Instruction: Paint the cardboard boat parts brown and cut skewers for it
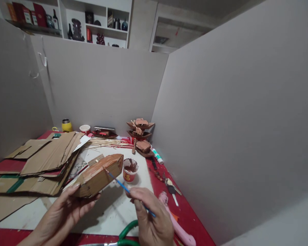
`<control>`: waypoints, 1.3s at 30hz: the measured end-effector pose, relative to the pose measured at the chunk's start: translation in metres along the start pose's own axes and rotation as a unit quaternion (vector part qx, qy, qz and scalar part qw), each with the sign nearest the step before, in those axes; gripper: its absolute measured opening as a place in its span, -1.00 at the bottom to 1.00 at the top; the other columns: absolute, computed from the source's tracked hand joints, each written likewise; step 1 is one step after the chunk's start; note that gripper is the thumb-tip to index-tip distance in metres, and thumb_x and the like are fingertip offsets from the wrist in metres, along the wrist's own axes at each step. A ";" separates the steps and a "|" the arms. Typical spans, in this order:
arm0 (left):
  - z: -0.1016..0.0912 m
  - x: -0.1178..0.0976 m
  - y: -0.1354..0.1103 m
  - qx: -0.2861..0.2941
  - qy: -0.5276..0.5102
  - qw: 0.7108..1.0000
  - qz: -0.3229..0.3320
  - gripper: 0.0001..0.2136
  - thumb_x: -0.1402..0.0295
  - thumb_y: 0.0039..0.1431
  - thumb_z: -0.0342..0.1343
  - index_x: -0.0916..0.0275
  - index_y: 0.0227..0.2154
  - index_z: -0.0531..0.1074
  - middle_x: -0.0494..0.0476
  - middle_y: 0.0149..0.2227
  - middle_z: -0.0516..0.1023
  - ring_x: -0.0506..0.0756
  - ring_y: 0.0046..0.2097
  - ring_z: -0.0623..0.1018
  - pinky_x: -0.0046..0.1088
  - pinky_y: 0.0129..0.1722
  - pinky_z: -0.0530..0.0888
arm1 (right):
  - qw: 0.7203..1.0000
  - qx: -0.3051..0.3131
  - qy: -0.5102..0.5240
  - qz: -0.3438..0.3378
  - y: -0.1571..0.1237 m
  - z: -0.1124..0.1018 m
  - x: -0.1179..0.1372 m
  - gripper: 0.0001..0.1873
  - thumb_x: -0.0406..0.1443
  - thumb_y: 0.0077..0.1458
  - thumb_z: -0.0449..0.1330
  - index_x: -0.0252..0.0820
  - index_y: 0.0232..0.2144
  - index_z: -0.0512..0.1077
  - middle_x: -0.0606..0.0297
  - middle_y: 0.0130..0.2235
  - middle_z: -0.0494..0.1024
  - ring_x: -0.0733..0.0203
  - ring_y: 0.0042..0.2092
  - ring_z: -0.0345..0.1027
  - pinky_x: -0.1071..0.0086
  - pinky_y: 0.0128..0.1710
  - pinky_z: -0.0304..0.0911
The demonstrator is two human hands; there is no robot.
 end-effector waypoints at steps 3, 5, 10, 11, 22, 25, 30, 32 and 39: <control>-0.001 0.000 0.000 -0.018 0.021 1.000 0.010 -0.73 0.51 0.27 0.14 0.47 0.01 0.45 0.48 -0.08 0.67 0.28 -0.19 0.71 -0.24 -0.24 0.69 | 0.998 0.048 0.012 -0.042 0.001 0.004 0.016 -0.79 -0.31 0.35 0.16 -0.02 -0.06 0.57 0.21 -0.25 0.71 0.08 -0.24 0.64 0.24 -0.24 0.59; -0.002 0.000 0.000 -0.019 0.027 0.999 0.012 -0.77 0.51 0.26 0.15 0.44 -0.03 0.48 0.45 -0.08 0.68 0.24 -0.19 0.70 -0.24 -0.22 0.69 | 0.996 0.066 0.013 -0.067 0.001 0.005 0.022 -0.77 -0.30 0.35 0.16 -0.01 -0.04 0.57 0.21 -0.27 0.72 0.06 -0.24 0.65 0.21 -0.24 0.60; -0.004 0.001 -0.001 -0.004 0.026 1.000 0.014 -0.75 0.47 0.25 0.19 0.38 -0.02 0.51 0.41 -0.06 0.69 0.22 -0.18 0.70 -0.24 -0.21 0.68 | 0.998 0.041 -0.025 -0.046 0.001 -0.002 0.007 -0.79 -0.33 0.33 0.18 -0.03 -0.07 0.57 0.20 -0.22 0.72 0.08 -0.20 0.64 0.20 -0.16 0.59; -0.003 0.001 -0.001 -0.003 0.025 1.000 0.014 -0.74 0.47 0.24 0.20 0.38 -0.02 0.51 0.41 -0.05 0.68 0.23 -0.17 0.70 -0.24 -0.21 0.68 | 0.999 0.026 -0.034 -0.032 0.001 -0.003 0.003 -0.79 -0.34 0.33 0.18 -0.03 -0.07 0.57 0.21 -0.20 0.71 0.09 -0.19 0.64 0.21 -0.14 0.59; -0.001 -0.001 0.002 -0.014 -0.011 1.000 0.006 -0.68 0.48 0.27 0.14 0.46 0.06 0.39 0.48 -0.12 0.68 0.29 -0.23 0.72 -0.28 -0.29 0.68 | 0.999 0.036 0.019 -0.036 0.000 -0.001 0.017 -0.79 -0.23 0.34 0.17 -0.06 -0.15 0.62 0.18 -0.32 0.71 0.08 -0.31 0.64 0.24 -0.32 0.61; 0.001 -0.001 0.003 0.010 -0.034 0.999 -0.024 -0.57 0.43 0.28 0.14 0.47 0.17 0.28 0.52 -0.12 0.67 0.32 -0.24 0.72 -0.34 -0.35 0.67 | 0.997 -0.056 -0.012 0.044 -0.001 -0.006 0.002 -0.81 -0.25 0.34 0.18 -0.06 -0.13 0.61 0.22 -0.30 0.70 0.17 -0.37 0.60 0.34 -0.39 0.57; 0.005 -0.004 0.004 0.019 -0.066 0.997 -0.042 -0.52 0.44 0.29 0.12 0.45 0.23 0.22 0.49 -0.14 0.67 0.28 -0.27 0.72 -0.36 -0.35 0.67 | 0.993 -0.083 -0.060 0.065 -0.003 -0.006 -0.017 -0.81 -0.32 0.30 0.19 -0.04 -0.11 0.59 0.29 -0.30 0.69 0.24 -0.38 0.57 0.42 -0.36 0.54; 0.005 -0.005 0.003 0.017 -0.071 0.997 -0.035 -0.52 0.46 0.29 0.12 0.45 0.23 0.22 0.49 -0.14 0.67 0.28 -0.28 0.72 -0.35 -0.35 0.67 | 0.997 -0.046 -0.048 0.043 -0.005 -0.001 -0.016 -0.78 -0.35 0.31 0.18 -0.03 -0.09 0.59 0.26 -0.25 0.70 0.23 -0.36 0.58 0.38 -0.33 0.54; 0.003 -0.005 0.003 0.021 -0.080 0.996 -0.045 -0.61 0.45 0.33 0.07 0.49 0.17 0.27 0.47 -0.24 0.68 0.25 -0.33 0.72 -0.37 -0.38 0.66 | 0.992 0.062 0.110 -0.019 -0.011 0.015 0.003 -0.67 -0.40 0.33 0.14 0.03 0.04 0.54 0.22 -0.23 0.70 0.15 -0.25 0.60 0.37 -0.40 0.54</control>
Point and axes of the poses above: each hand's wrist, its own y-axis towards the middle knuckle, its own z-axis out of the palm, x = y × z, the point moved 3 cm from there along y, towards the middle knuckle
